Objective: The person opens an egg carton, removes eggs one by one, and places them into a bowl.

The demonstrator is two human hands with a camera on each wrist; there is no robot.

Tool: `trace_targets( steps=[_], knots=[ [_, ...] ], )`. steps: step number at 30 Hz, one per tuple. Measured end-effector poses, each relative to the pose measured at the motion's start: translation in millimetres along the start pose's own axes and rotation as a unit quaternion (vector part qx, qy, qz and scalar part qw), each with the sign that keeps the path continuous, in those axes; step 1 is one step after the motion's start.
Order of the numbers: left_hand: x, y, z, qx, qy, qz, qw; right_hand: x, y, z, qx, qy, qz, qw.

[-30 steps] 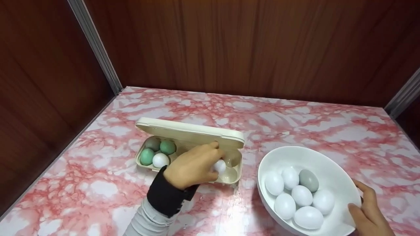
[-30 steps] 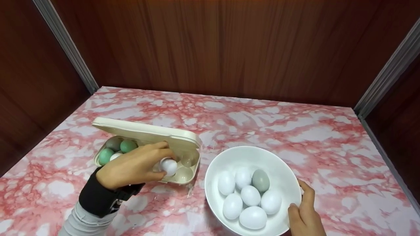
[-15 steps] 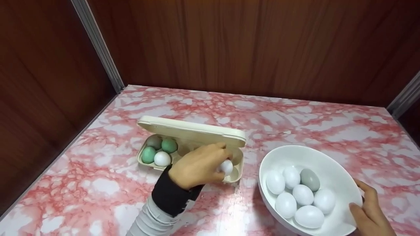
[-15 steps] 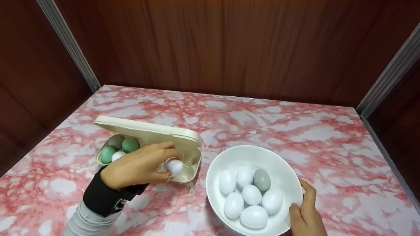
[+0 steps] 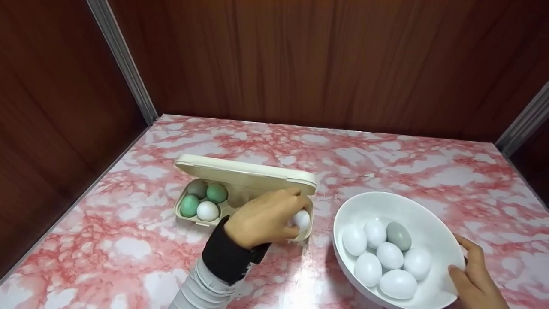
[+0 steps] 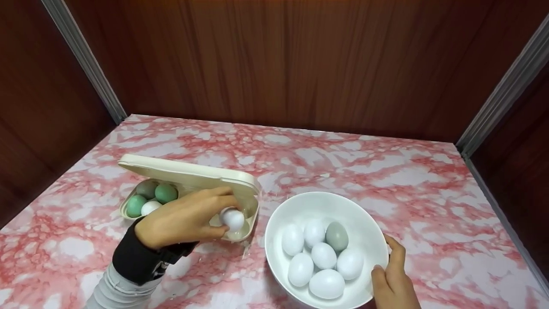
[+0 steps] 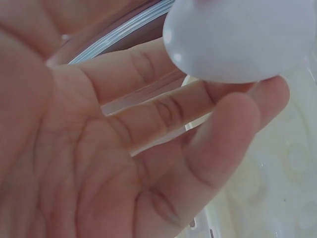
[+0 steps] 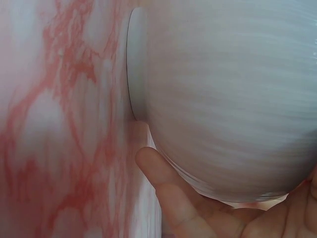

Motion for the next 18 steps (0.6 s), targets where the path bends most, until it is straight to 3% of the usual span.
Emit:
trace_targets(
  steps=[7,18],
  knots=[
    [7.0,2.6,6.2,0.011,0.000,-0.001,0.9999,-0.1,1.2,-2.3,0.004,0.006,0.004,1.000],
    [22.7,10.7,26.2,-0.002,-0.038,0.012,0.9992,0.5,2.8,-0.2,0.026,0.020,0.014,0.999]
  ],
)
Point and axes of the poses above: each hand's wrist, its own x-axis towards the middle knuckle, its own y-axis out of the back of the hand, z = x × y, the point moved 10 cm from there along x, towards the middle knuckle, and after that the axes turned 4 degrees about -y, right-handed, at the moved point
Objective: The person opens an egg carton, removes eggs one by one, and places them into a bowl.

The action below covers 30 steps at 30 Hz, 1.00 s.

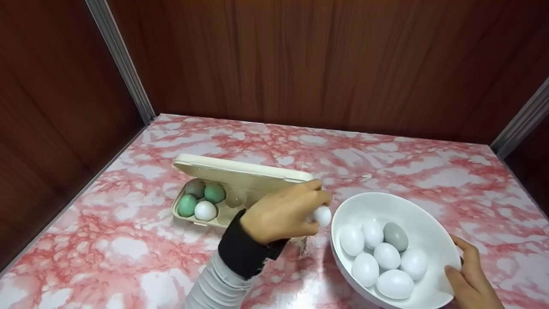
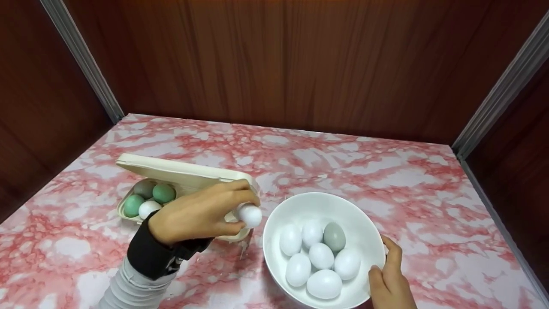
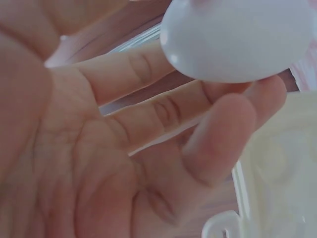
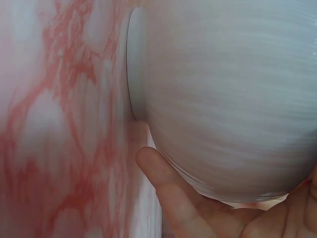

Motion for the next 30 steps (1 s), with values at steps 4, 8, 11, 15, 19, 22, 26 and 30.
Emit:
trace_targets(
  steps=[4,8,11,15,19,22,26,30],
  knots=[
    [9.7,-0.1,8.3,-0.013,-0.015,-0.003,0.9998,1.1,0.3,3.0,-0.013,0.006,0.001,1.000],
    [22.1,-4.2,17.0,-0.001,-0.023,-0.016,0.9996,2.5,0.5,3.3,-0.018,0.015,0.000,1.000],
    [32.7,-10.0,24.7,0.014,-0.028,-0.032,0.9990,3.1,0.3,3.8,-0.011,0.019,-0.003,1.000],
    [47.5,-20.4,36.4,0.021,-0.044,-0.056,0.9972,2.4,0.4,3.0,-0.019,0.013,-0.003,1.000],
    [61.9,-32.5,48.5,0.027,-0.070,-0.076,0.9943,0.1,1.6,1.0,-0.027,0.006,0.004,1.000],
    [71.0,-41.4,54.4,0.025,-0.079,-0.092,0.9923,-1.4,0.4,-0.8,-0.021,-0.003,0.001,1.000],
    [80.2,-50.2,57.3,0.022,-0.074,-0.108,0.9912,-2.8,-2.8,-4.0,-0.013,-0.012,-0.006,1.000],
    [86.1,-56.8,58.6,0.031,-0.071,-0.114,0.9905,-3.0,-4.4,-8.1,-0.012,-0.006,-0.005,1.000]
  ],
)
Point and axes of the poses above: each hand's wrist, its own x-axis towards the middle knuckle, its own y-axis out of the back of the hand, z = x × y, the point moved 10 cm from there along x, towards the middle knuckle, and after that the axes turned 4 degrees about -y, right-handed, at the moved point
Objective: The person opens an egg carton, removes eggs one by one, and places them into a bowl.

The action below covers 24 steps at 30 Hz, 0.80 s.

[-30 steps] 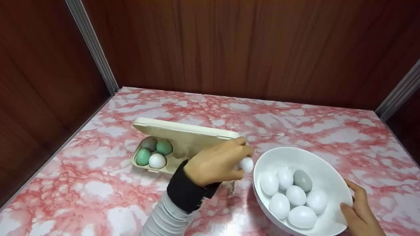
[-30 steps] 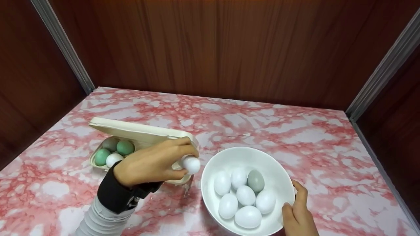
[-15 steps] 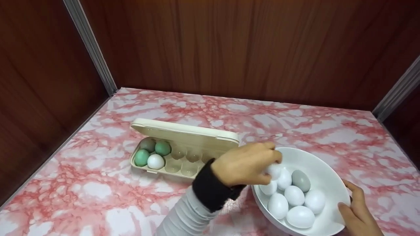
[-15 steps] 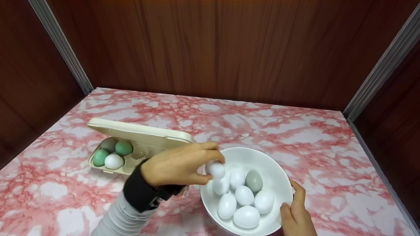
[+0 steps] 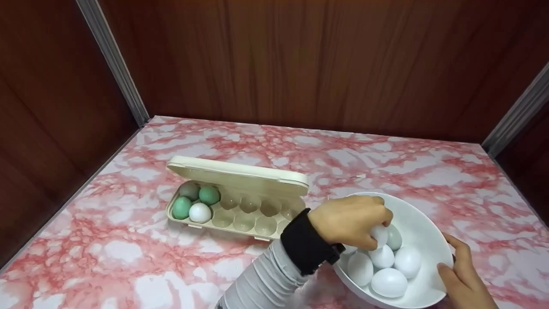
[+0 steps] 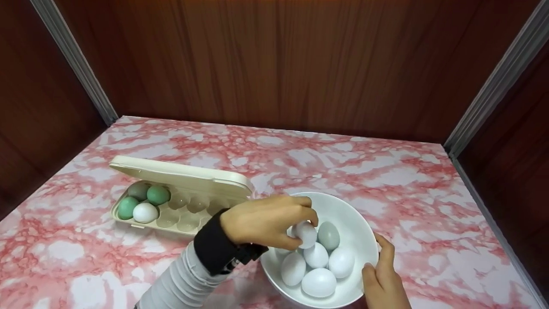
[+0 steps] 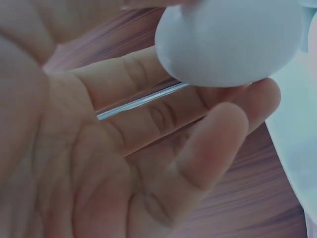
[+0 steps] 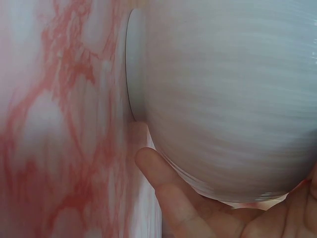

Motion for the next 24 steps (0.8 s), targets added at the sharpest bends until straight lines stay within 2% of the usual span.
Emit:
trace_targets(
  steps=[5,10,13,19,24],
  knots=[
    [5.9,-5.5,-1.8,0.014,0.008,-0.005,0.9999,0.9,-2.8,-1.9,0.029,0.002,-0.014,0.999],
    [9.3,-11.2,-3.8,0.035,0.025,-0.016,0.9990,0.9,-2.6,-1.7,0.024,0.001,-0.014,1.000],
    [11.1,-16.3,-3.4,0.037,0.034,-0.027,0.9984,0.2,-2.0,-1.1,0.020,-0.001,-0.008,1.000],
    [15.9,-23.4,-1.7,0.033,0.044,-0.044,0.9975,-0.6,-3.6,2.1,0.048,-0.015,-0.015,0.999],
    [20.2,-29.2,-1.7,0.033,0.048,-0.058,0.9966,0.2,-0.8,2.1,0.028,0.000,-0.006,1.000]
  ],
)
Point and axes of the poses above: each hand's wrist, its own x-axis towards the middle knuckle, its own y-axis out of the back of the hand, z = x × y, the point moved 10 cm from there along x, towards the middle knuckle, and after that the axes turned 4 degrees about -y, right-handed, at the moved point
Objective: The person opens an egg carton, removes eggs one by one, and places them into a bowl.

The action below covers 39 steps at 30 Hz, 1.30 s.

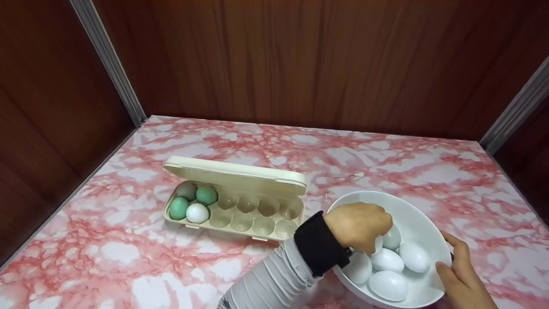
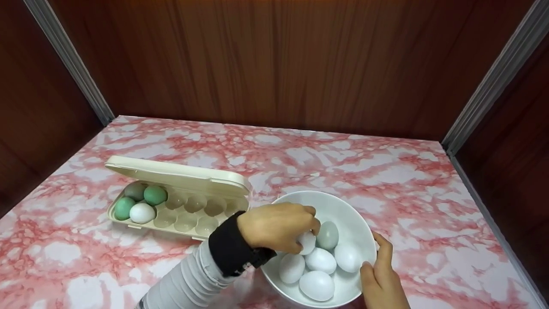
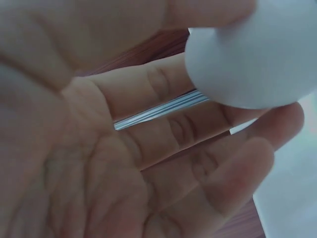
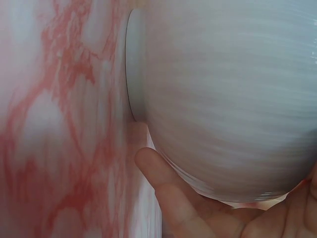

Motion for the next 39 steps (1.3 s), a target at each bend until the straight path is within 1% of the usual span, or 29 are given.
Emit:
trace_targets(
  steps=[4,7,10,15,18,20,23,27,30,32,34,36,37,39],
  knots=[
    [5.4,-8.7,1.0,-0.013,0.002,-0.017,0.9998,-0.4,2.4,-1.0,-0.024,0.020,0.018,0.999],
    [8.6,-17.4,1.0,-0.022,0.012,-0.032,0.9992,-1.1,1.1,-0.6,-0.035,0.018,0.017,0.999],
    [10.6,-23.7,1.3,-0.020,0.020,-0.039,0.9988,-1.4,-0.3,0.0,-0.024,0.009,0.012,1.000],
    [12.4,-24.7,2.5,-0.007,0.020,-0.037,0.9991,-1.7,0.8,-5.0,0.006,0.030,0.011,0.999],
    [11.9,-22.5,2.0,-0.015,0.022,-0.036,0.9990,-1.8,1.1,-6.1,0.013,0.036,0.010,0.999],
    [10.2,-19.5,2.9,-0.019,0.015,-0.032,0.9992,-2.2,1.8,-5.1,0.006,0.033,0.012,0.999],
    [6.8,-12.8,4.9,-0.019,0.004,-0.023,0.9995,-2.4,1.7,-1.8,0.017,0.021,0.009,1.000],
    [0.4,-0.7,6.9,-0.015,-0.013,0.002,0.9998,-1.9,1.1,-1.1,0.045,0.022,0.004,0.999],
    [-5.9,9.7,8.1,-0.004,-0.028,0.022,0.9994,-1.5,0.2,-0.3,0.053,0.016,-0.005,0.998],
    [-11.0,16.7,8.4,0.009,-0.038,0.036,0.9986,-1.7,0.4,-0.4,0.032,0.014,-0.002,0.999],
    [-16.4,23.5,7.3,0.017,-0.044,0.049,0.9977,-1.8,0.6,-0.3,0.029,0.013,-0.002,1.000],
    [-22.9,29.3,4.2,0.017,-0.042,0.060,0.9972,-1.7,1.3,-1.5,0.021,0.019,0.004,1.000],
    [-26.5,31.7,2.2,0.015,-0.042,0.065,0.9969,-1.6,1.3,-2.3,0.024,0.024,0.005,0.999],
    [-33.6,36.2,-2.4,0.008,-0.040,0.074,0.9964,-1.2,0.4,-1.1,0.048,0.021,-0.001,0.999]
  ],
)
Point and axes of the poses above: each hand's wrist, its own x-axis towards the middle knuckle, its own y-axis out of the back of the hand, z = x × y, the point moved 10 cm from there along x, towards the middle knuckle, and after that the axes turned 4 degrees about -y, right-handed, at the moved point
